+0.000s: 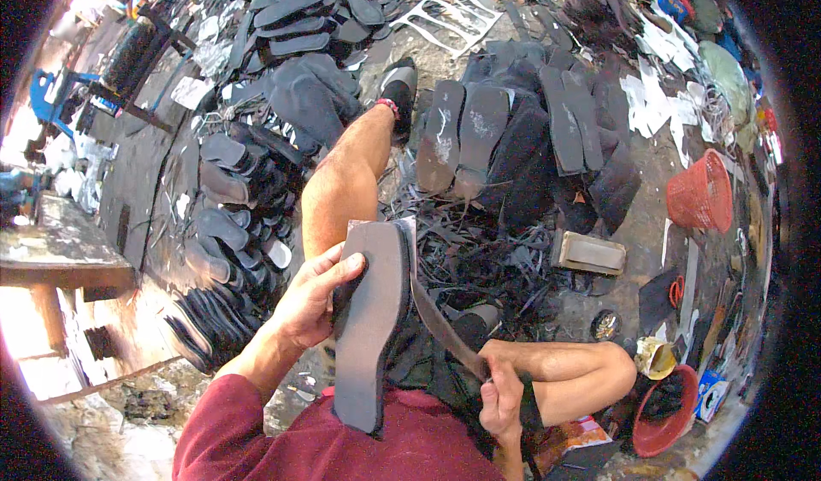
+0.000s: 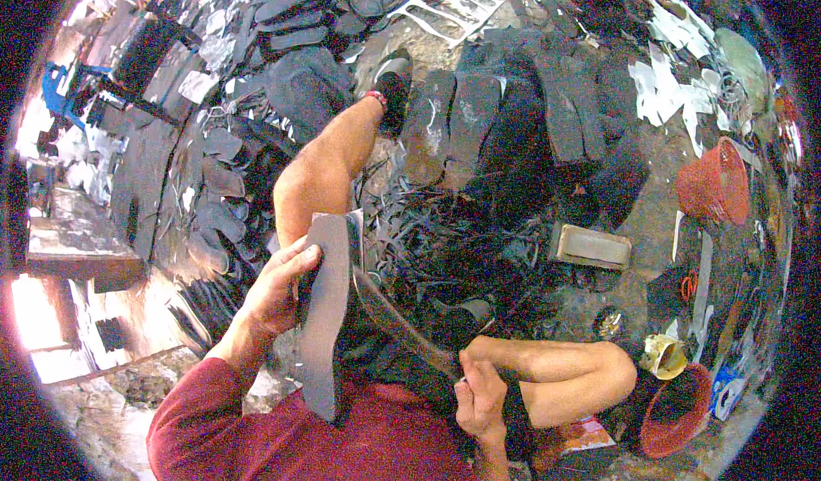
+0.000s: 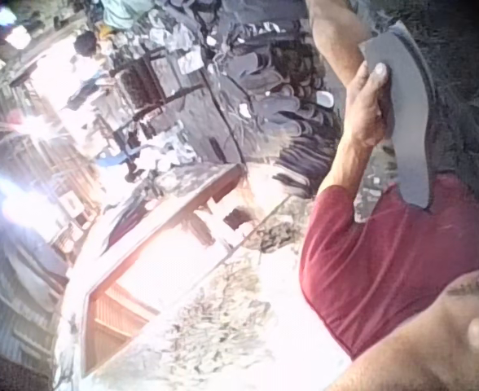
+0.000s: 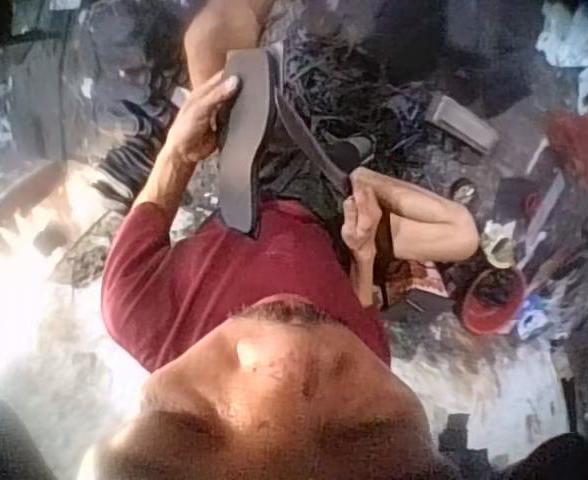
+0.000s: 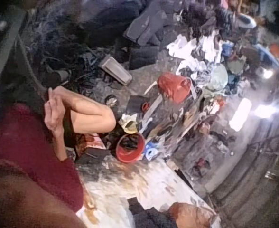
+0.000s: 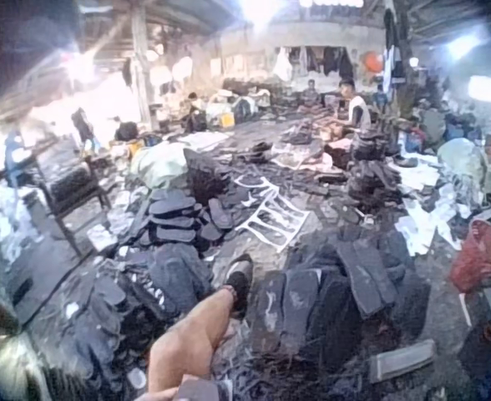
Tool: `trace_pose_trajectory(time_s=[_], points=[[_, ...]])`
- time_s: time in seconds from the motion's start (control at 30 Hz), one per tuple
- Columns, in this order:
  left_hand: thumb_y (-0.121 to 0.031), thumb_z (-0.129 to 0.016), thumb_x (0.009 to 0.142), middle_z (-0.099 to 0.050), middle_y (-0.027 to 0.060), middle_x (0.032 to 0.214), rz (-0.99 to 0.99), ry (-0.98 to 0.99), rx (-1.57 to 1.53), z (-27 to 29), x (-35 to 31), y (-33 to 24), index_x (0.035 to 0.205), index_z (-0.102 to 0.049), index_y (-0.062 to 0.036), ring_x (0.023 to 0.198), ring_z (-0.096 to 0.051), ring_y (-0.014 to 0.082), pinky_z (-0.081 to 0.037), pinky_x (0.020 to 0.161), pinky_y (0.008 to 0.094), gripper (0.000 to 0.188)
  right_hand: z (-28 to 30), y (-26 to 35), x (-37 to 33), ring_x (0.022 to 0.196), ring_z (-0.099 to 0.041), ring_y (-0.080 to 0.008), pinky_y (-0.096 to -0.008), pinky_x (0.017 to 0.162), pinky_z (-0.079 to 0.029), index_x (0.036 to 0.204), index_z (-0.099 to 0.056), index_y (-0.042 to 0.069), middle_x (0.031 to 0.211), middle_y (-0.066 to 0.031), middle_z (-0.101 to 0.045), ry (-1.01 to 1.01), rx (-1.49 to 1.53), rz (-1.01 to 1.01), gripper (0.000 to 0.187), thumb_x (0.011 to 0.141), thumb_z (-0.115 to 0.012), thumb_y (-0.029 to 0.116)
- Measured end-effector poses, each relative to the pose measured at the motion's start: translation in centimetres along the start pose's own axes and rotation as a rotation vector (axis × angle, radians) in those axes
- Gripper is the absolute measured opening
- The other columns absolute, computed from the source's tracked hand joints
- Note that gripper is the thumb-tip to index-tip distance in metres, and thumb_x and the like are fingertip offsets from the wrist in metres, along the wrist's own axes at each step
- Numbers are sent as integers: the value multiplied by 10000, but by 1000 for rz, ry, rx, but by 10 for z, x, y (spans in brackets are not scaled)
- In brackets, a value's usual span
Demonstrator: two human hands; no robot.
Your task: The person sits on the floor and uses a curved knife to trim the edges of black rubber shoe insoles. They repeatedly pick up insoles, shave off excess material, and place the trimmed pieces aside.
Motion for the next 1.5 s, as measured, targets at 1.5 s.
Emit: trace_pose_trajectory(time_s=[1.5], points=[[-56,-774,877,-729,71,1033,61,136,334,25,10,-17,1145,-701,-7,916,-667,121,-551,795,289,283,-15,86,269,498,-602,-265,-400,427,-486,1377,-594,228,679,-49,-588,864,-185,293,447,940,-629,317]])
Point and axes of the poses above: each hand's wrist, its own x-axis towards the middle knuckle, its own z-axis out of the back of the hand, y = z × x, the point moved 4 cm from there along x, towards the middle knuckle
